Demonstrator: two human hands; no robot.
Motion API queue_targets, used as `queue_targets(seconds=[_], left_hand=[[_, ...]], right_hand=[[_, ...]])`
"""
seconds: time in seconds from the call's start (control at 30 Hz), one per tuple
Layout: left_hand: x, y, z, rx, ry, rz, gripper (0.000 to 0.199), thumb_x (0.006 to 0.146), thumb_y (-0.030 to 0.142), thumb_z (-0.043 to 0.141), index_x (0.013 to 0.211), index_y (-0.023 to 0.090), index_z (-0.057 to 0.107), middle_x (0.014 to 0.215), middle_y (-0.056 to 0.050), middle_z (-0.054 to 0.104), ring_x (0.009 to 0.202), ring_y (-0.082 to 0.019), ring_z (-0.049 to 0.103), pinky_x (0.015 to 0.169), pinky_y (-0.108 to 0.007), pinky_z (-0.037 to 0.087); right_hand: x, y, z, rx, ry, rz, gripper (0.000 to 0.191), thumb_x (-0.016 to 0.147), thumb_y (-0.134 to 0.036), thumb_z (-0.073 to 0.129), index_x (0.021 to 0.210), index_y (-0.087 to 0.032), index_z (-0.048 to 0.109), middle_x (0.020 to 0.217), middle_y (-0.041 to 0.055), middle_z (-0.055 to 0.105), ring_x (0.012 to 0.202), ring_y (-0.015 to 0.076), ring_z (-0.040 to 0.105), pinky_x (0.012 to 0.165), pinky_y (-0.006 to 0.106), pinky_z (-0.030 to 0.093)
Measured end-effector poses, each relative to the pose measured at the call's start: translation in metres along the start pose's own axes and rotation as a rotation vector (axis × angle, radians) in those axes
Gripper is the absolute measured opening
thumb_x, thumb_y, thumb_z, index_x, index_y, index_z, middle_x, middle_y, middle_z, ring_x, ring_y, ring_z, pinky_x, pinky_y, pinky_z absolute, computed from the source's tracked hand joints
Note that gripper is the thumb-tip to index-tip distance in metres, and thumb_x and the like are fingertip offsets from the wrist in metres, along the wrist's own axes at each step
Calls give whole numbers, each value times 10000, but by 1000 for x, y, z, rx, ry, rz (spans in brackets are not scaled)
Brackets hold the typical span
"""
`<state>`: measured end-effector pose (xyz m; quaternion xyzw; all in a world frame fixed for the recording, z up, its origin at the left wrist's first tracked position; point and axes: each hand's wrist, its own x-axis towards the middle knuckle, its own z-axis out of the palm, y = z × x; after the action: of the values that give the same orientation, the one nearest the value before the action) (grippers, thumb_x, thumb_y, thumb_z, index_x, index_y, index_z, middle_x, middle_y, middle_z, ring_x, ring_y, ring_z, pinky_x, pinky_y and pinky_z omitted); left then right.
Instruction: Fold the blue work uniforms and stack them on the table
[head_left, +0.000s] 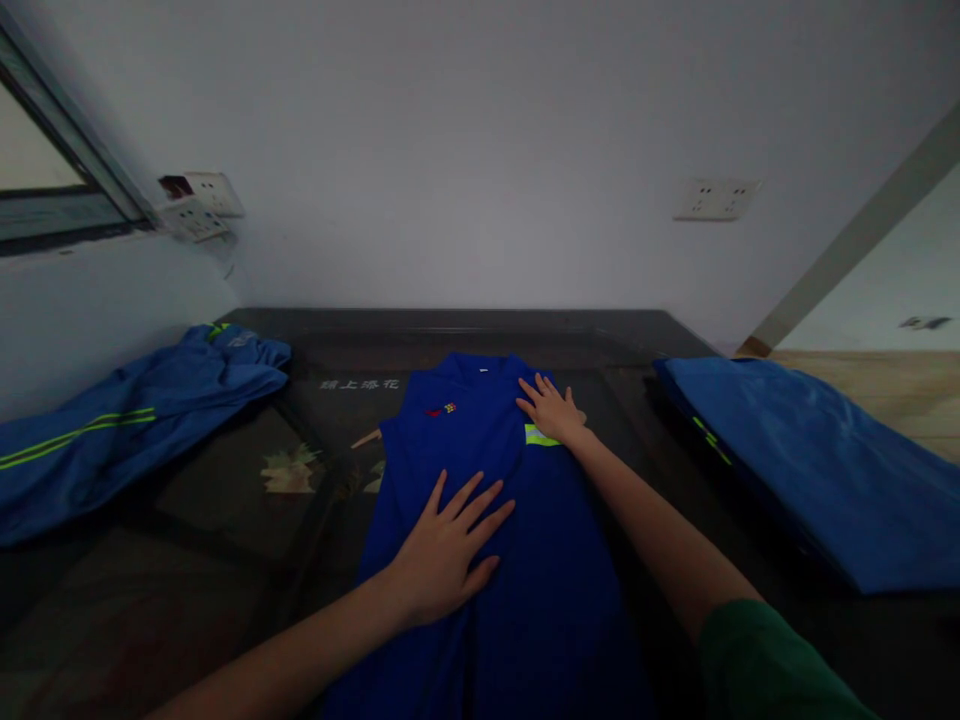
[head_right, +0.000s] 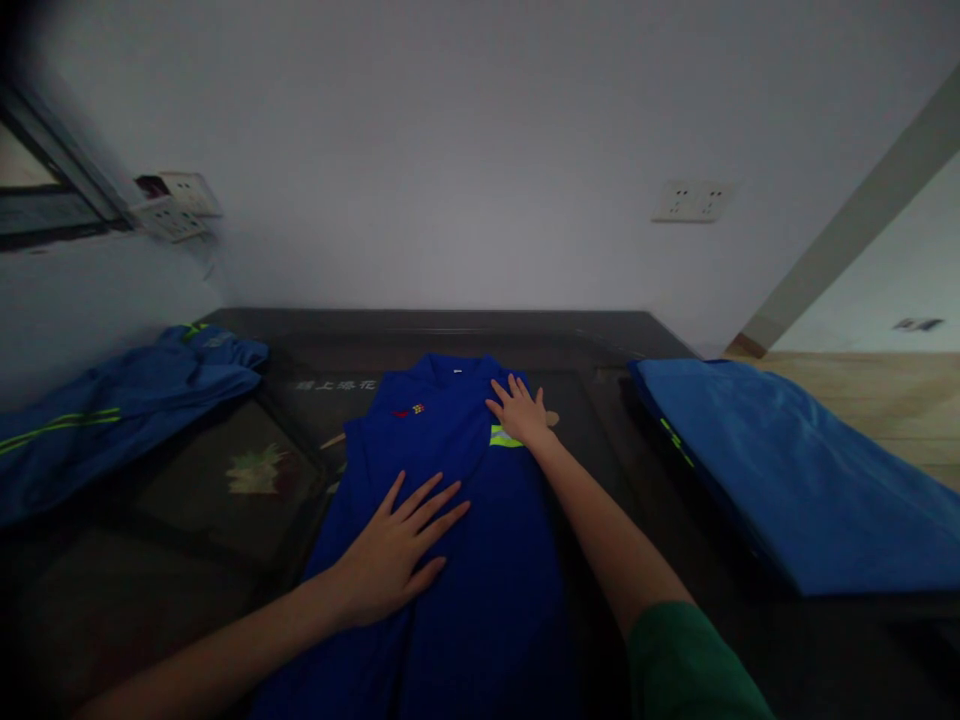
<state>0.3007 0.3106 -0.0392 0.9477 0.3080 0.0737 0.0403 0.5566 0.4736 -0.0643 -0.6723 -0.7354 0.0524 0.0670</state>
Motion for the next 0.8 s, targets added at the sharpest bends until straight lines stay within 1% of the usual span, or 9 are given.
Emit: queue_targets(seconds=[0.1, 0.17, 0.23, 0.3, 0.4, 0.5, 0.67, 0.73, 0.8], left_hand=[[1, 1, -1, -12, -30, -15, 672, 887, 289, 517, 1500, 293, 244, 1568, -59, 278, 1445, -333, 206, 1113, -697, 142], [1, 2, -1, -19, -25, -19, 670, 875, 253, 514, 1494, 290, 261, 1566, -58, 283, 1443, -333, 211, 1114, -696, 143], [2, 2, -1, -26, -14, -21, 662, 864, 227, 511, 1485, 285, 286, 1561, -57, 295, 1442, -329, 218, 1121, -689, 144], [2, 2, -3, -37, -10, -28, 660, 852, 207, 510, 1476, 280, 307, 1553, -56, 312, 1441, -326, 224, 1125, -683, 145], [3, 0, -6, -73, -15, -37, 660, 837, 173, 497, 1466, 281, 330, 1549, -47, 323, 1440, -312, 236, 1134, -675, 135], [3, -3, -9, -111, -25, -27, 666, 823, 147, 485, 1457, 295, 348, 1550, -31, 322, 1440, -289, 244, 1149, -657, 106], [4, -5, -11, -117, -37, -20, 702, 800, 126, 483, 1468, 284, 335, 1557, -32, 307, 1449, -264, 227, 1177, -591, 101], [4, -5, -10, -119, -34, -19, 697, 804, 134, 483, 1468, 287, 335, 1558, -26, 306, 1449, -262, 225, 1180, -583, 100], [4, -5, -9, -118, -30, -16, 697, 808, 143, 484, 1471, 289, 326, 1561, -21, 300, 1449, -263, 224, 1180, -581, 100]], right_hand=[[5, 3, 2, 0, 99, 4, 498, 997, -407, 312, 1457, -230, 381, 1534, 134, 332, 1420, 293, 271, 1109, 650, 142], [14, 6, -1, -3, 184, -8, 435, 988, -318, 351, 1387, -200, 478, 1463, 135, 446, 1364, 288, 356, 1115, 612, 175], [28, 10, -7, 7, 239, -24, 379, 974, -275, 387, 1299, -191, 564, 1354, 131, 552, 1279, 282, 434, 1093, 549, 263], [42, 16, -12, 25, 246, -25, 322, 962, -302, 436, 1190, -194, 636, 1232, 131, 613, 1189, 284, 477, 1027, 488, 357], [59, 25, -17, 20, 212, -22, 281, 931, -385, 512, 1037, -200, 695, 1113, 137, 625, 1115, 298, 476, 929, 432, 416], [70, 33, -15, -48, 183, -49, 271, 923, -402, 530, 971, -204, 708, 1075, 127, 629, 1075, 289, 479, 891, 387, 413], [75, 43, -6, -105, 165, -54, 256, 937, -342, 518, 968, -164, 699, 1062, 126, 652, 1024, 267, 503, 898, 362, 382], [73, 43, -6, -109, 161, -59, 264, 944, -338, 504, 985, -154, 689, 1085, 132, 645, 1034, 268, 503, 908, 368, 376], [68, 36, -11, -139, 186, -74, 258, 947, -316, 494, 1010, -146, 677, 1109, 141, 631, 1062, 280, 493, 932, 389, 367]])
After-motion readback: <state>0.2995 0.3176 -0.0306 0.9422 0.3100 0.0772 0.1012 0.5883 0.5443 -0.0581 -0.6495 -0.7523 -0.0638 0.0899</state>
